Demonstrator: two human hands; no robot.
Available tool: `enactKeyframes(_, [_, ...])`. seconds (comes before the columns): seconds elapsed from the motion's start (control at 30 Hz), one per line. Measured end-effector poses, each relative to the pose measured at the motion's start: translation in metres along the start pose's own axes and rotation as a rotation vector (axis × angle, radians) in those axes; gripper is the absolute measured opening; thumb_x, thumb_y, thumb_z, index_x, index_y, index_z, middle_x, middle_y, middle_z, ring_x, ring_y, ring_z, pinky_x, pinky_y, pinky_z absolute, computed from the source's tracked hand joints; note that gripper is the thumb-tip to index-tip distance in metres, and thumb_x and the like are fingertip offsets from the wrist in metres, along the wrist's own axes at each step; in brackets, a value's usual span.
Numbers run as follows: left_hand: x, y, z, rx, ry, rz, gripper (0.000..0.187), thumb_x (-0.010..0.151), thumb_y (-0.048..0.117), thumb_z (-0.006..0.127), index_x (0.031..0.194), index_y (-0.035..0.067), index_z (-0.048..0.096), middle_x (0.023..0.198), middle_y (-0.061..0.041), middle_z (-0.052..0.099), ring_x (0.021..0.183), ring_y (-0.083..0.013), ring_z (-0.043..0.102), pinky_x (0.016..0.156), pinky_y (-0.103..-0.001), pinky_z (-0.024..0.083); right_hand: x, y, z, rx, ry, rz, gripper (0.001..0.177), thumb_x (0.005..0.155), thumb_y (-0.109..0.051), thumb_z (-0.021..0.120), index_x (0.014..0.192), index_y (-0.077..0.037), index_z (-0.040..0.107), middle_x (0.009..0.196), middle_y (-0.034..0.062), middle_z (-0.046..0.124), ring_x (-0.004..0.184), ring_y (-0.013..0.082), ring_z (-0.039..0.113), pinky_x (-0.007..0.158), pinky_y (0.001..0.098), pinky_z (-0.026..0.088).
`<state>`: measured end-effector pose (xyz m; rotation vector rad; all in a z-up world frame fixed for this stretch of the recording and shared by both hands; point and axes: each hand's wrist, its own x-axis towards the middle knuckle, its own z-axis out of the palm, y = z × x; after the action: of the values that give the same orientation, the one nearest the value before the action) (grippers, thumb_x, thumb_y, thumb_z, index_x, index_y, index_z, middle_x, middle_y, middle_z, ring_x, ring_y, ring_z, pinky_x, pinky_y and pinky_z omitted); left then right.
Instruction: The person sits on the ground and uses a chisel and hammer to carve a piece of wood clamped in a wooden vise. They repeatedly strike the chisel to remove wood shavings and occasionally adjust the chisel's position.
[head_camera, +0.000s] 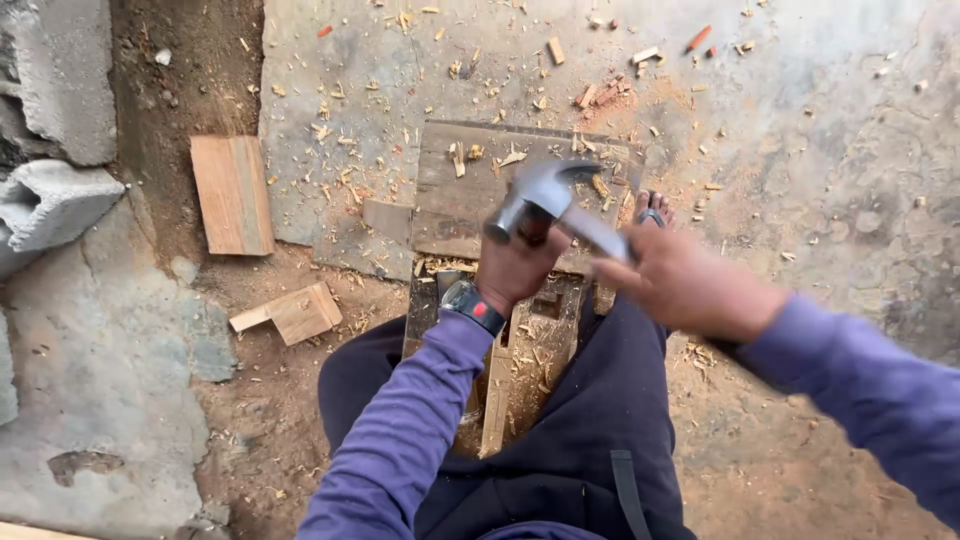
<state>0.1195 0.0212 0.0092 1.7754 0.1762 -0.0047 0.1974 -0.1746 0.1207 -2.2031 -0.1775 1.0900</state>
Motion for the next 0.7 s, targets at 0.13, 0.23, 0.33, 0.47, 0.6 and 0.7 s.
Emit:
enactKeyframes(0.13, [0.001, -0.007, 0.002, 0.172, 0.075, 0.252, 0.028, 0.086, 0.015, 0.076, 0.107, 0.003, 0.062, 0.086, -0.01, 0.066, 0.074, -0.0188, 0.065, 0.066, -0.034, 0.056, -0.002, -0.035, -0.017, -0.201, -0.154, 0.156, 0.046, 0.1, -0.047, 0.062, 0.095, -0.001, 0.067, 0.071, 0.0112, 0.061, 0.061, 0.0196, 0.058, 0.054, 0.038, 0.047])
enactKeyframes(0.23, [-0.019, -0.026, 0.006, 0.095, 0.048, 0.036, 0.025, 0.088, 0.02, 0.079, 0.097, 0.005, 0.062, 0.077, -0.006, 0.062, 0.068, -0.0147, 0.06, 0.061, -0.032, 0.052, 0.008, 0.013, 0.007, -0.043, -0.108, 0.24, 0.042, 0.104, -0.042, 0.056, 0.101, -0.001, 0.067, 0.071, 0.0096, 0.059, 0.061, 0.0203, 0.053, 0.053, 0.0414, 0.045])
enactKeyframes(0.33, [-0.02, -0.024, 0.008, -0.045, 0.032, -0.128, 0.025, 0.088, 0.023, 0.079, 0.094, 0.005, 0.062, 0.07, -0.001, 0.057, 0.063, -0.0107, 0.051, 0.058, -0.031, 0.047, 0.011, 0.031, 0.017, -0.025, -0.087, 0.107, 0.037, 0.102, -0.039, 0.055, 0.102, -0.004, 0.067, 0.069, 0.0051, 0.059, 0.059, 0.0168, 0.053, 0.052, 0.0391, 0.045])
enactKeyframes(0.47, [-0.019, -0.039, 0.013, -0.124, 0.062, -0.168, 0.023, 0.084, 0.018, 0.077, 0.094, 0.004, 0.061, 0.069, -0.002, 0.051, 0.062, -0.0102, 0.044, 0.054, -0.032, 0.041, 0.005, -0.011, -0.011, -0.129, -0.156, 0.107, 0.038, 0.099, -0.042, 0.061, 0.097, -0.005, 0.067, 0.063, 0.0061, 0.057, 0.057, 0.0153, 0.054, 0.052, 0.0379, 0.045])
enactKeyframes(0.6, [-0.033, -0.056, 0.012, 0.141, 0.079, -0.078, 0.026, 0.084, 0.017, 0.081, 0.084, 0.003, 0.059, 0.067, -0.005, 0.054, 0.059, -0.0122, 0.049, 0.055, -0.033, 0.046, 0.003, 0.005, 0.017, -0.026, -0.105, 0.237, 0.034, 0.096, -0.039, 0.061, 0.098, -0.005, 0.067, 0.063, 0.0074, 0.059, 0.057, 0.018, 0.055, 0.051, 0.0414, 0.046])
enactKeyframes(0.7, [-0.027, -0.018, 0.005, 0.135, 0.044, -0.027, 0.022, 0.084, 0.018, 0.08, 0.087, 0.004, 0.063, 0.071, -0.006, 0.062, 0.061, -0.0125, 0.057, 0.055, -0.033, 0.05, -0.014, 0.011, 0.016, -0.065, -0.143, 0.072, 0.037, 0.096, -0.041, 0.06, 0.094, -0.004, 0.064, 0.064, 0.0064, 0.058, 0.055, 0.0178, 0.058, 0.05, 0.0387, 0.049])
